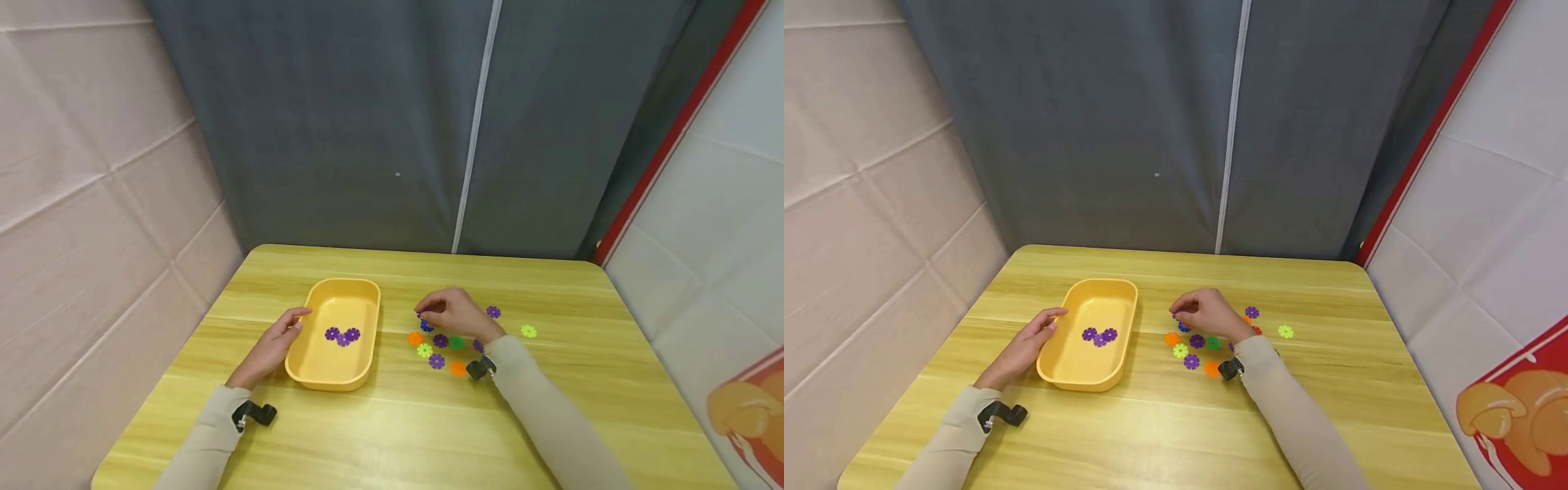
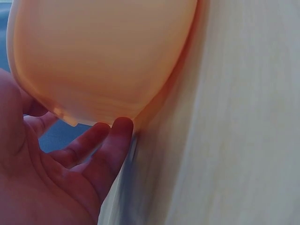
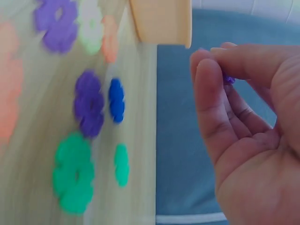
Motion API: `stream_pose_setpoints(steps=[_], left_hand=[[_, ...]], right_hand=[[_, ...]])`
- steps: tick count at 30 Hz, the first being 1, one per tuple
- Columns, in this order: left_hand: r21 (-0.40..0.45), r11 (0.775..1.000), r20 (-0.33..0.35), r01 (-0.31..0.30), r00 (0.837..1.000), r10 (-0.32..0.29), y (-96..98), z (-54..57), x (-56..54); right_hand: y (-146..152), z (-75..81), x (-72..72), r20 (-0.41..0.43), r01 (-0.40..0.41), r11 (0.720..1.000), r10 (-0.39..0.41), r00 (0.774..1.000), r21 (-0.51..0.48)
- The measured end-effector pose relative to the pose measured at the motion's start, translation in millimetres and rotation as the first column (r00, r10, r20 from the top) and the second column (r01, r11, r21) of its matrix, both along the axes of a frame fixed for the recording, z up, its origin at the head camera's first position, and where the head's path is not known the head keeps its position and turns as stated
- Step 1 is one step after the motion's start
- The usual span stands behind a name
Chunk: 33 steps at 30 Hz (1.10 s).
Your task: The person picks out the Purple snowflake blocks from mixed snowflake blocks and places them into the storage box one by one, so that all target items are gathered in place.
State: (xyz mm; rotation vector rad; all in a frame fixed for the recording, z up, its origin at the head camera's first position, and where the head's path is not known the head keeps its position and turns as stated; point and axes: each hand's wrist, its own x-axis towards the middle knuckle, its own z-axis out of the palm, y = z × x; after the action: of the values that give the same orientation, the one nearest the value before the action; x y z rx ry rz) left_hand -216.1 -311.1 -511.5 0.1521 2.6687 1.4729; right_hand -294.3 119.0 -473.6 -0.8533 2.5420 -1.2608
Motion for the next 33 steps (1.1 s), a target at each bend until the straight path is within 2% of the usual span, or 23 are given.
stream_pose_setpoints(steps=[3, 19, 33], left_hand=[[0.005, 1.000, 0.004, 0.002, 1.000, -0.002, 0.1, -0.4, -1.0], [0.000, 1.000, -0.005, -0.006, 1.000, 0.006, 2.6, -0.8, 0.1], [0.017, 1.000, -0.008, 0.012, 1.000, -0.012, 6.3, -2.9, -4.0]], right_hand=[[-9, 3.0, 0.3, 0.003, -0.016, 0.999, 0.016, 1.000, -0.027], [-68, 14.7, 4.5, -0.090, -0.082, 0.993, 0.074, 0.993, -0.087], [-116, 11.6, 13.0, -0.071, -0.169, 0.979, 0.162, 0.984, -0.111]])
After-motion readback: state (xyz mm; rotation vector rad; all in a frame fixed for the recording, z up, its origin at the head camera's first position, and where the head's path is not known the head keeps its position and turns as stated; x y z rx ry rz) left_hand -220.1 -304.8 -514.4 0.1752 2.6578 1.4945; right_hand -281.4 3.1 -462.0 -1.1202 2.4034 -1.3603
